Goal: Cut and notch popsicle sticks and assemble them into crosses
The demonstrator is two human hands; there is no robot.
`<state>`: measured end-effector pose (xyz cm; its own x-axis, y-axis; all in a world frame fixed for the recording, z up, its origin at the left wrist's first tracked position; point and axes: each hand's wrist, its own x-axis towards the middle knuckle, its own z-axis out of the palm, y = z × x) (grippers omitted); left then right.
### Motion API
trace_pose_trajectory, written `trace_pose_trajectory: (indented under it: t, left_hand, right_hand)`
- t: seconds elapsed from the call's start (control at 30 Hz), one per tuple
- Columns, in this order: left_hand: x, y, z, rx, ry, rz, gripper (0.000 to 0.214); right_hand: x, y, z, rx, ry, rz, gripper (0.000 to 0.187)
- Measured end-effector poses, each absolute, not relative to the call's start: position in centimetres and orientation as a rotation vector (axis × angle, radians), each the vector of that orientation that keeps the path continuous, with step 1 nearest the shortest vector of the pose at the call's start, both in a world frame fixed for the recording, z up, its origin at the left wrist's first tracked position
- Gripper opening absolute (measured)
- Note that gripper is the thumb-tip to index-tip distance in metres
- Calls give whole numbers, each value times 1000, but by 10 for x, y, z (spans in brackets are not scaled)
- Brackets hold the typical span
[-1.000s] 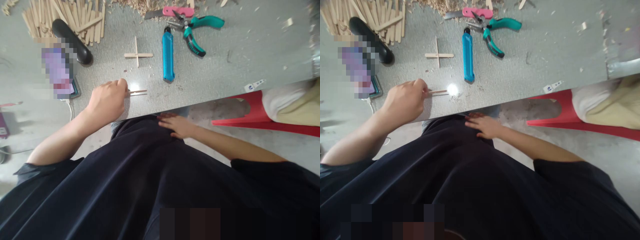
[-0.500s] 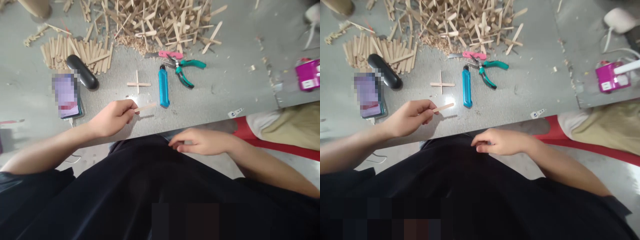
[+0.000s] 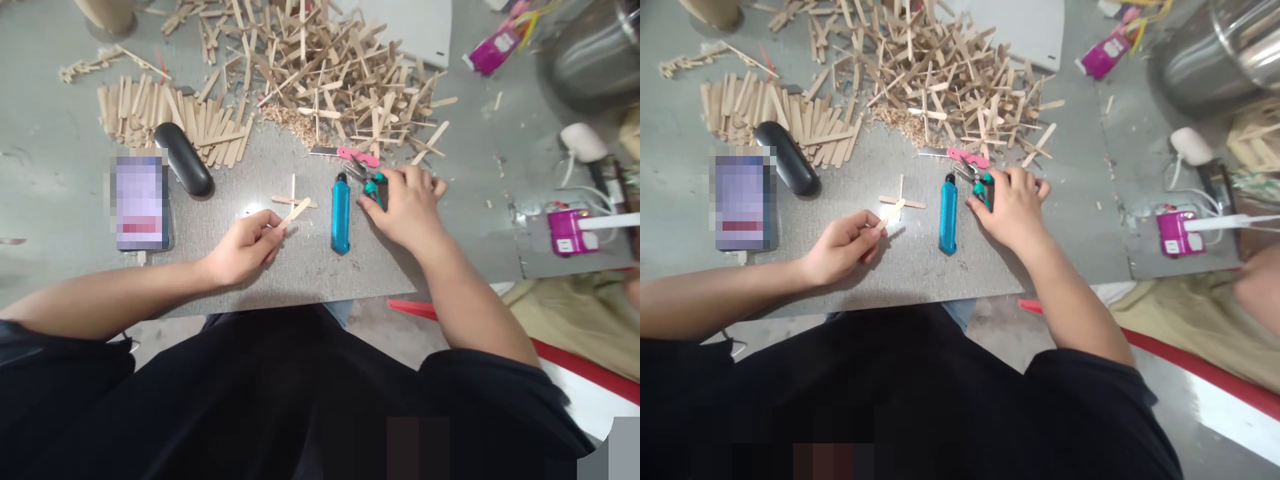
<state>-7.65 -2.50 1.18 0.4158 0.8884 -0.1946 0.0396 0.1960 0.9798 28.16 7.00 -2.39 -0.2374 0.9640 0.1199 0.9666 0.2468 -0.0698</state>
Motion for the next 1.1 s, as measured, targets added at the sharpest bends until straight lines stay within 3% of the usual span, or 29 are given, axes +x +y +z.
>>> trace_pose_trajectory:
  t: [0.13, 0.27, 0.57, 0.8, 1.1]
  left_hand:
    - [-76, -27, 7, 1133, 970, 815, 24]
    - [-76, -29, 3, 1089, 958, 837, 23]
    - [-73, -30, -4, 934, 955, 1013, 30]
    - [-71, -32, -2, 927, 944, 1048, 34]
    - [-70, -36, 0, 1020, 988, 1005, 31]
  right_hand:
    - [279, 65, -17, -1895, -2404, -53, 52]
    - [279, 70, -10, -1890, -2371, -51, 54]
    - [236, 85, 16, -1421, -2447, 35, 51]
    - [196, 56, 19, -1135, -2470, 333, 20]
    - [201, 36, 29, -1154, -2512, 576, 18]
